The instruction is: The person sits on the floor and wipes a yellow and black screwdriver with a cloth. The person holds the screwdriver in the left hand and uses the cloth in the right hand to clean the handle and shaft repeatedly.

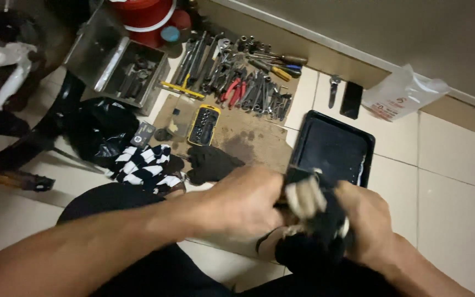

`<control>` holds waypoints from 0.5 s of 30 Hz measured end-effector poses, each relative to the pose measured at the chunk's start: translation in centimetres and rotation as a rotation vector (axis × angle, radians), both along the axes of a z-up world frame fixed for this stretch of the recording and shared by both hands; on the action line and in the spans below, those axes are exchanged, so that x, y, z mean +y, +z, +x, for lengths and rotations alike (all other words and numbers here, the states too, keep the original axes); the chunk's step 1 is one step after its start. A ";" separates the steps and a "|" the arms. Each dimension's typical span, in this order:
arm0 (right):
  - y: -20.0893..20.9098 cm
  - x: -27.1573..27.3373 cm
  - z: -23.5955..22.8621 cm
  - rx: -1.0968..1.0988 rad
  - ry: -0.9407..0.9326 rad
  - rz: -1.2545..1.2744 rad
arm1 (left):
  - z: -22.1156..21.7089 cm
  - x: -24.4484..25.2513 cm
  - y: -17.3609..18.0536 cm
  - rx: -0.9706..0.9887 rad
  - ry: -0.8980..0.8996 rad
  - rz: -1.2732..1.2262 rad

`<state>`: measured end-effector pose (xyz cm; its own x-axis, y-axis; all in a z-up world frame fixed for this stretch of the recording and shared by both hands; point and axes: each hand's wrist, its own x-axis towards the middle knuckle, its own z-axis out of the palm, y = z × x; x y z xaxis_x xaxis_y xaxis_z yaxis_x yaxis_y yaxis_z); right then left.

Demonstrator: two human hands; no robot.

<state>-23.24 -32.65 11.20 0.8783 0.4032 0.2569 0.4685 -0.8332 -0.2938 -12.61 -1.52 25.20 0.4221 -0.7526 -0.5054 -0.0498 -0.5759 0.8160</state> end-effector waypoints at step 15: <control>7.9 7.4 4.9 0.428 0.040 0.583 | 3.2 0.4 -1.9 -0.004 0.146 0.092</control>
